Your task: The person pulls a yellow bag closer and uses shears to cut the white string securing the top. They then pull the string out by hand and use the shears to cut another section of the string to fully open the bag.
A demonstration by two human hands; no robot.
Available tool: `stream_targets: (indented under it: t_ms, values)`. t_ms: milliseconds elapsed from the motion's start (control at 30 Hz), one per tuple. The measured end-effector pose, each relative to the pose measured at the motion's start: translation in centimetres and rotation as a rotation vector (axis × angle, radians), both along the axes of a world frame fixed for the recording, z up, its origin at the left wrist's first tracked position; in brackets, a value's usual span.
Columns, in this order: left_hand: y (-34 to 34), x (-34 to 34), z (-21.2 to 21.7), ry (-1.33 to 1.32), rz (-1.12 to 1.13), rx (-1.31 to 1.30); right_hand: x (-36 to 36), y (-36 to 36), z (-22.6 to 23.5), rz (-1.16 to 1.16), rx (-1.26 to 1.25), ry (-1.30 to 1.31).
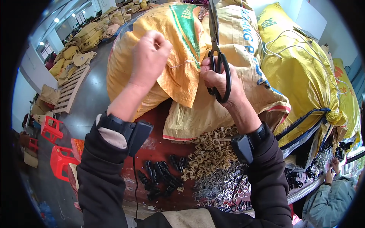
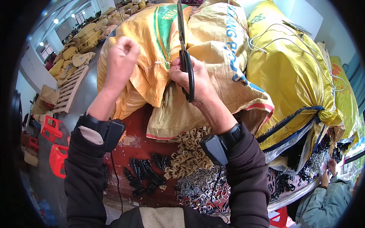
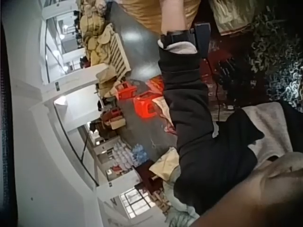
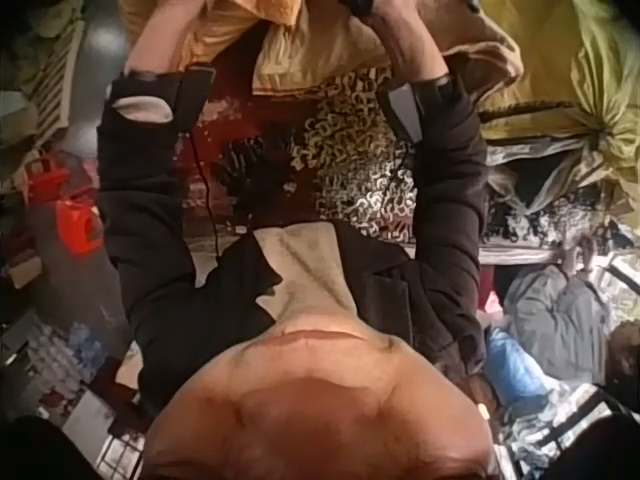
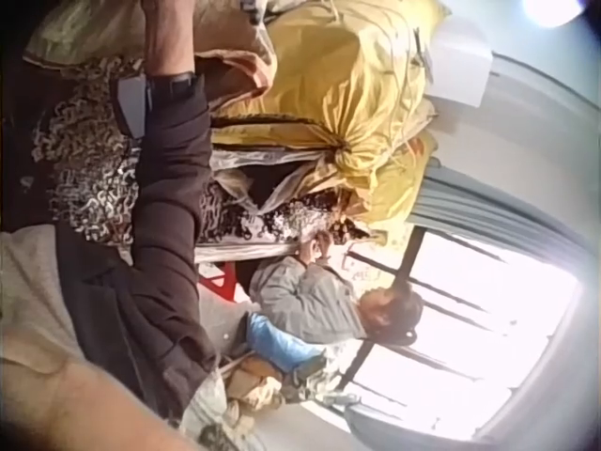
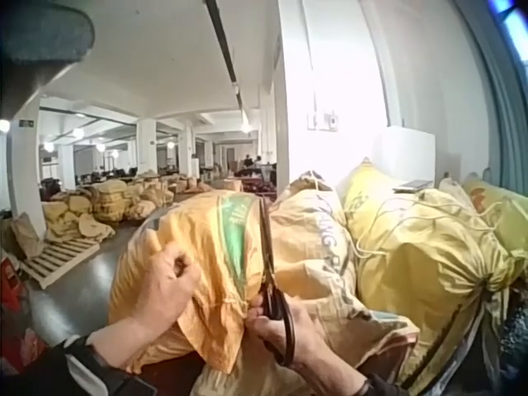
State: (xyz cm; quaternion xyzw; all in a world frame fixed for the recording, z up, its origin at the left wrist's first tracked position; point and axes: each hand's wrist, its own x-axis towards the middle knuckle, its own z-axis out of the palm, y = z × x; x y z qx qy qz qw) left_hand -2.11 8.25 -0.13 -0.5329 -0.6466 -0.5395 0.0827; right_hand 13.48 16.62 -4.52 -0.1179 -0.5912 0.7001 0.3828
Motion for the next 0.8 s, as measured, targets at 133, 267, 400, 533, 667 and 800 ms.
stream_targets:
  t_ms: [133, 267, 400, 533, 667, 800]
  values:
    - [-0.6, 1.4, 0.0, 0.119, -0.061, 0.012, 0.1, 0.2, -0.2, -0.005, -0.019, -0.011]
    - [-0.2, 2.3, -0.3, 0.443, -0.118, -0.018, 0.2, 0.0, -0.2, -0.014, -0.004, -0.008]
    - [-0.1, 2.8, -0.3, 0.713, -0.014, -0.096, 0.2, -0.2, -0.1, -0.029, 0.016, -0.017]
    - [-0.2, 3.6, 0.2, 0.904, 0.089, -0.207, 0.1, -0.1, -0.2, -0.037, 0.051, -0.014]
    - [-0.2, 3.6, -0.1, 0.945, 0.100, -0.309, 0.1, -0.1, -0.3, -0.044, 0.044, -0.017]
    - [-0.6, 2.5, -0.9, 0.788, -0.075, -0.274, 0.2, 0.0, -0.6, -0.040, 0.013, -0.005]
